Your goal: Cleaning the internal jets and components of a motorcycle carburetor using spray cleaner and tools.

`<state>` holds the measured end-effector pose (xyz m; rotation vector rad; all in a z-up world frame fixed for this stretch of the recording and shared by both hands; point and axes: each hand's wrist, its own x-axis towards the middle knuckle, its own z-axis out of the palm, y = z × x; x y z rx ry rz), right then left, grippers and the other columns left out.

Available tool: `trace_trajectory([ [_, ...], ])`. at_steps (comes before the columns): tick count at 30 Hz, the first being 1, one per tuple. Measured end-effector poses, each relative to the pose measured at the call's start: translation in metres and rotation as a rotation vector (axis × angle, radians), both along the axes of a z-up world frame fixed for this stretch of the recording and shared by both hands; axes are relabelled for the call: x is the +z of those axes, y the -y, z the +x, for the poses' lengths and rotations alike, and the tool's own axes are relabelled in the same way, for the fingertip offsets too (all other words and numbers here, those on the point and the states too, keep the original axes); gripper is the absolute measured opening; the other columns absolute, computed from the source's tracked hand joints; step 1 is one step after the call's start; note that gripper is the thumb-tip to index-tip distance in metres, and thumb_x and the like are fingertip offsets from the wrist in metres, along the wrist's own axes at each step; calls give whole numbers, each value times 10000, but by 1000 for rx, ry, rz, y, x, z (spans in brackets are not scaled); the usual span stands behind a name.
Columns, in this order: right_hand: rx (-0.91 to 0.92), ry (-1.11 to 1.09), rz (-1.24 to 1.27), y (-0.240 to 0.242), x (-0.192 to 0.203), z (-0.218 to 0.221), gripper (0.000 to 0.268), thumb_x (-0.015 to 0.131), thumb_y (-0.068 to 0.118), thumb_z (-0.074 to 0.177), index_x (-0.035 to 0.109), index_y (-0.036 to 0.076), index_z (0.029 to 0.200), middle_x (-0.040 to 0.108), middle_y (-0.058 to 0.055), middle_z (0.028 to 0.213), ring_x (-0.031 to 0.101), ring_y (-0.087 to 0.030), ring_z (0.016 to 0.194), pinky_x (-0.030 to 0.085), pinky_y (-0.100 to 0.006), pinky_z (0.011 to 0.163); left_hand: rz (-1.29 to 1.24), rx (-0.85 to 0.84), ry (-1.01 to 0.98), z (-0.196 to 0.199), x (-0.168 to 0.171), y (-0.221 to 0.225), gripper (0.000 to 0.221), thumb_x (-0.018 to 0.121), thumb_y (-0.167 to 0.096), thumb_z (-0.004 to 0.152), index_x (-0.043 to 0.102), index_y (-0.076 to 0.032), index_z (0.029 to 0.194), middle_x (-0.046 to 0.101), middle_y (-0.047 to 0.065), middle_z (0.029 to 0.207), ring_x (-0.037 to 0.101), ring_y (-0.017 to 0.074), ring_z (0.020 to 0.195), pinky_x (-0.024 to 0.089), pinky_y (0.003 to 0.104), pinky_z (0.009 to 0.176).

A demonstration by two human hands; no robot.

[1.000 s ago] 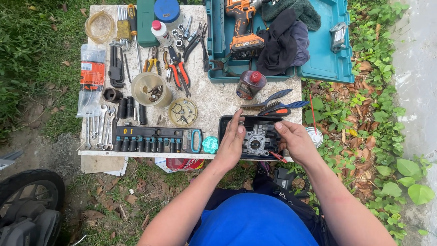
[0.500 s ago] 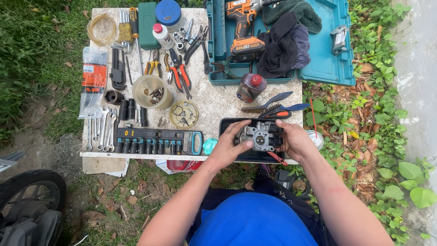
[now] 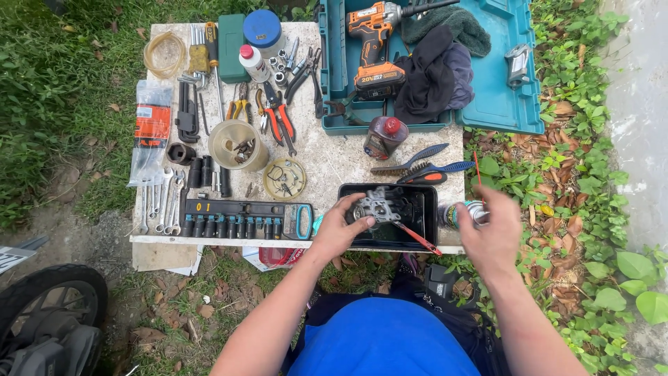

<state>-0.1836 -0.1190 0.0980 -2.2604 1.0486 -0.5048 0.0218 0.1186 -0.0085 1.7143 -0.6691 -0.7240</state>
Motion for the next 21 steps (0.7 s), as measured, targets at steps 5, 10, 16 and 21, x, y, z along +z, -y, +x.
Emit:
trace_trajectory([
  [5, 23, 39, -266, 18, -68, -24, 1063, 950, 351, 891, 371, -57, 1683, 426, -416, 1564, 438, -579, 1460, 407, -718, 1252, 45, 86, 45, -2, 1, 5, 711, 943, -324, 881, 699, -66, 1497, 708, 238, 1432, 644, 494, 1388, 502, 574, 1199],
  [10, -5, 253, -241, 32, -146, -31, 987, 970, 283, 903, 389, -70, 1618, 541, -394, 1421, 594, -571, 1332, 490, -703, 1182, 118, 102, 50, -6, 10, 14, 770, 931, -331, 894, 638, -75, 1558, 658, 233, 1507, 597, 509, 1443, 472, 595, 1237],
  [16, 21, 375, -112, 50, -130, -64, 1071, 1051, 194, 713, 376, -74, 1500, 595, -348, 1357, 621, -560, 1294, 499, -656, 1142, 188, 95, 79, -5, 12, 24, 864, 930, -310, 878, 551, -92, 1622, 606, 251, 1565, 556, 523, 1479, 451, 625, 1260],
  [21, 183, 354, -132, 23, -80, -84, 930, 941, 374, 773, 610, -25, 1545, 685, -322, 1285, 713, -499, 1110, 585, -603, 968, 196, 93, 9, -4, -10, 32, 916, 933, -373, 864, 517, -137, 1645, 661, 201, 1499, 605, 482, 1443, 511, 592, 1221],
])
